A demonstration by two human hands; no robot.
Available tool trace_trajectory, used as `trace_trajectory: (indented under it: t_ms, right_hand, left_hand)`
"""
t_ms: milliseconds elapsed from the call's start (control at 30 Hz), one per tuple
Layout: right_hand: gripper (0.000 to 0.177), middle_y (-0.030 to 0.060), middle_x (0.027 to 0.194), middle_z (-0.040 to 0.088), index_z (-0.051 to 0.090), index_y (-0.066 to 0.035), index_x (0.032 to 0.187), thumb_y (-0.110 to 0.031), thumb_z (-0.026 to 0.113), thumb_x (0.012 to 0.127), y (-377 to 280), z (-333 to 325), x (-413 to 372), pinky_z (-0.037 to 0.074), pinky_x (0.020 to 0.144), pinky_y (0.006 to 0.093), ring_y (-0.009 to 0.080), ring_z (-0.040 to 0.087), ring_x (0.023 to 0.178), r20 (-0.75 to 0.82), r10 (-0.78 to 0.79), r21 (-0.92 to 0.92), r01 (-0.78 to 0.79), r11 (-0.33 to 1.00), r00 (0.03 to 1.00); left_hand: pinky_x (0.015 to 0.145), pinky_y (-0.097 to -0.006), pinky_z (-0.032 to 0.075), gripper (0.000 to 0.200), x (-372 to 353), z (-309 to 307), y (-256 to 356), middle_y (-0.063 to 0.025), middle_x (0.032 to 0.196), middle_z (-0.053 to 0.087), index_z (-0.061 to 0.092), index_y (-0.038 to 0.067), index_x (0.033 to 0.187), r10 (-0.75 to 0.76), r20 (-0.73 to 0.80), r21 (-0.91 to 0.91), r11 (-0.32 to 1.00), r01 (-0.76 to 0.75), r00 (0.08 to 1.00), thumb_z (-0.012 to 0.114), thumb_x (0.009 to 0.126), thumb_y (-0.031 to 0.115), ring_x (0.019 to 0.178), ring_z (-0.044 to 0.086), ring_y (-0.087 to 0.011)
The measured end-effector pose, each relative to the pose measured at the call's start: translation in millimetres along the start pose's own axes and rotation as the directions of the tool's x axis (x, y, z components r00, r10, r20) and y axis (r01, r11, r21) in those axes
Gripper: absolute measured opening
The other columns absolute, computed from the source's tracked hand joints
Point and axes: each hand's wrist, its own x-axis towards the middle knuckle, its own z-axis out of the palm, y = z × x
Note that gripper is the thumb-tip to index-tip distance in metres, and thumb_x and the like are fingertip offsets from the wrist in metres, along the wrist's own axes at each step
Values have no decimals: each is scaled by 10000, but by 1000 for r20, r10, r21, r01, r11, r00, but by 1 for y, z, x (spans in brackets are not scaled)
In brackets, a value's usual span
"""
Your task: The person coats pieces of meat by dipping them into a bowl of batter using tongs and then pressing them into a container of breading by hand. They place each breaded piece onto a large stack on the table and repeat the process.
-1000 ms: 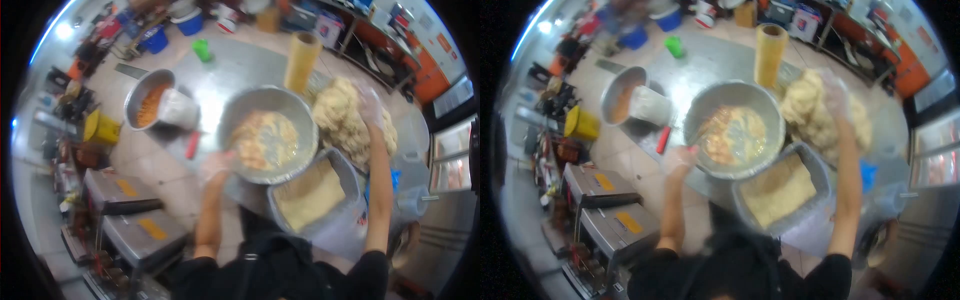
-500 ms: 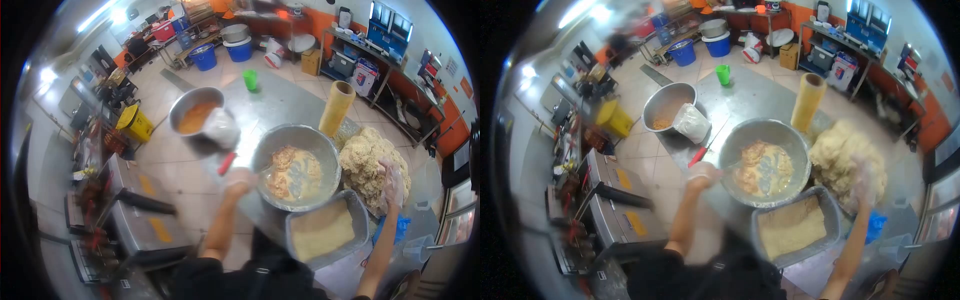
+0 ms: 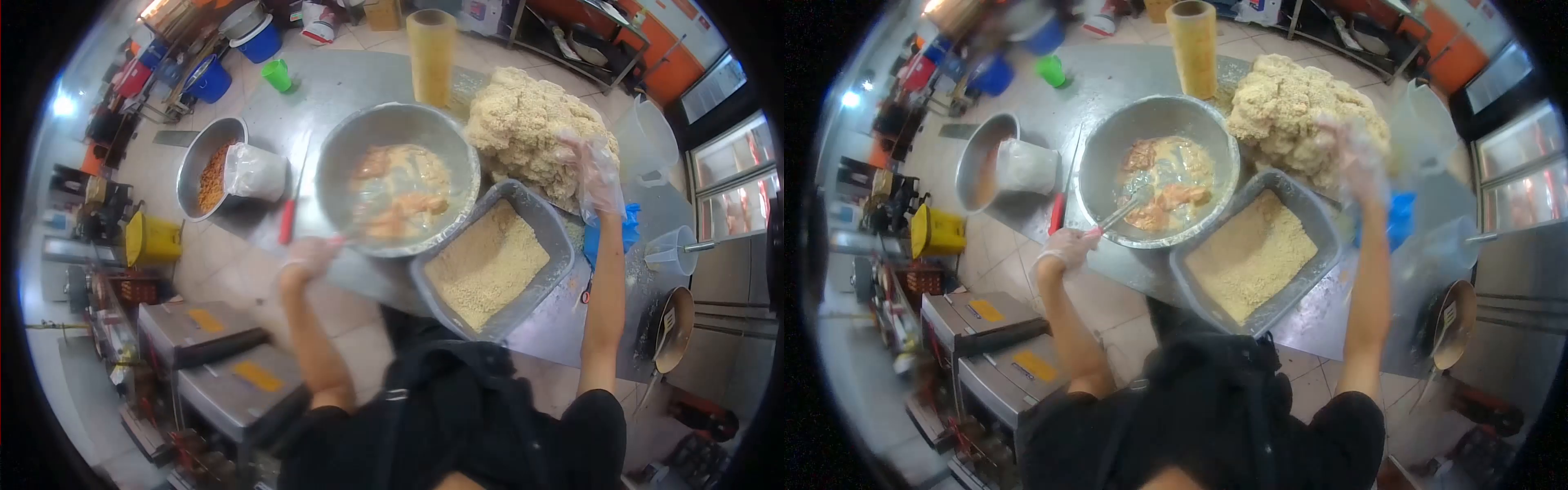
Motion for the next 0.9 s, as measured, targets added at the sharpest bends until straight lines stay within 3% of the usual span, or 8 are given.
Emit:
trace_trajectory:
  t_ms: [233, 300, 400, 500, 600, 767, 833, 900]
  right_hand:
    - [501, 94, 1298, 628, 602, -32, 1290, -436, 431, 1049, 20, -14, -8, 479, 916, 328, 175, 638, 1011, -63, -52, -191, 39, 981, 997]
    - [505, 86, 1291, 634, 603, -38, 1293, -446, 442, 1043, 10, -10, -15, 477, 906, 319, 174, 644, 1008, -37, 103, 76, -99, 992, 994]
    - [564, 89, 1108, 720, 596, -190, 1333, -520, 231, 1057, 11, -6, -18, 536, 888, 379, 221, 663, 953, -38, -36, -296, 23, 955, 999]
    - [528, 93, 1290, 638, 601, -43, 1300, -471, 450, 1031, -7, 0, -26, 481, 916, 343, 201, 676, 1001, -26, 144, 103, -141, 985, 989]
    - [537, 93, 1296, 636, 605, -48, 1297, -486, 439, 1032, -14, -1, -30, 487, 933, 363, 209, 674, 1007, -27, 81, 44, -80, 996, 996]
    - [537, 115, 1302, 630, 607, -35, 1283, -482, 459, 1025, -13, 0, -30, 511, 946, 398, 236, 679, 1018, -39, 75, 135, -69, 988, 996]
    - [534, 121, 1300, 630, 603, -31, 1285, -476, 462, 1025, -23, 5, -33, 515, 942, 400, 239, 679, 1018, -16, 79, 124, -77, 989, 997]
    - [532, 126, 1297, 631, 599, -28, 1288, -470, 466, 1025, -24, 4, -32, 520, 937, 402, 242, 679, 1019, 5, 80, 114, -80, 990, 997]
  left_hand:
    - [886, -415, 478, 698, -14, -19, 29, -212, 990, 690, 732, 17, 987, -3, -5, 255, 967, 4, 1000, 507, 894, 671, 963, 654, -347]
    - [887, -419, 477, 701, -18, -21, 56, -224, 999, 685, 724, 11, 999, 0, 35, 331, 943, -12, 999, 497, 897, 666, 963, 650, -361]
    - [883, -427, 476, 694, -3, -15, 74, -239, 1010, 679, 718, 5, 1008, 7, 69, 438, 898, -37, 998, 484, 900, 649, 960, 641, -382]
    - [870, -436, 476, 664, 7, -22, 81, -240, 1016, 679, 716, 8, 1018, 45, 75, 512, 856, -78, 996, 495, 896, 622, 965, 639, -390]
    - [864, -436, 481, 631, 6, -33, 89, -236, 1036, 680, 708, 21, 1056, 85, 106, 575, 807, -131, 991, 522, 885, 599, 987, 641, -391]
    - [868, -420, 497, 578, 42, -34, 83, -223, 1088, 678, 701, 70, 1120, 93, 116, 568, 811, -143, 989, 566, 863, 569, 1023, 646, -386]
    - [810, -415, 534, 606, 42, -40, 92, -168, 1035, 725, 740, 48, 1045, 192, 53, 606, 773, -185, 980, 599, 859, 607, 949, 701, -304]
    - [826, -420, 538, 564, 21, -39, 108, -168, 1050, 722, 740, 52, 1045, 193, -48, 596, 793, -127, 980, 586, 880, 570, 971, 698, -310]
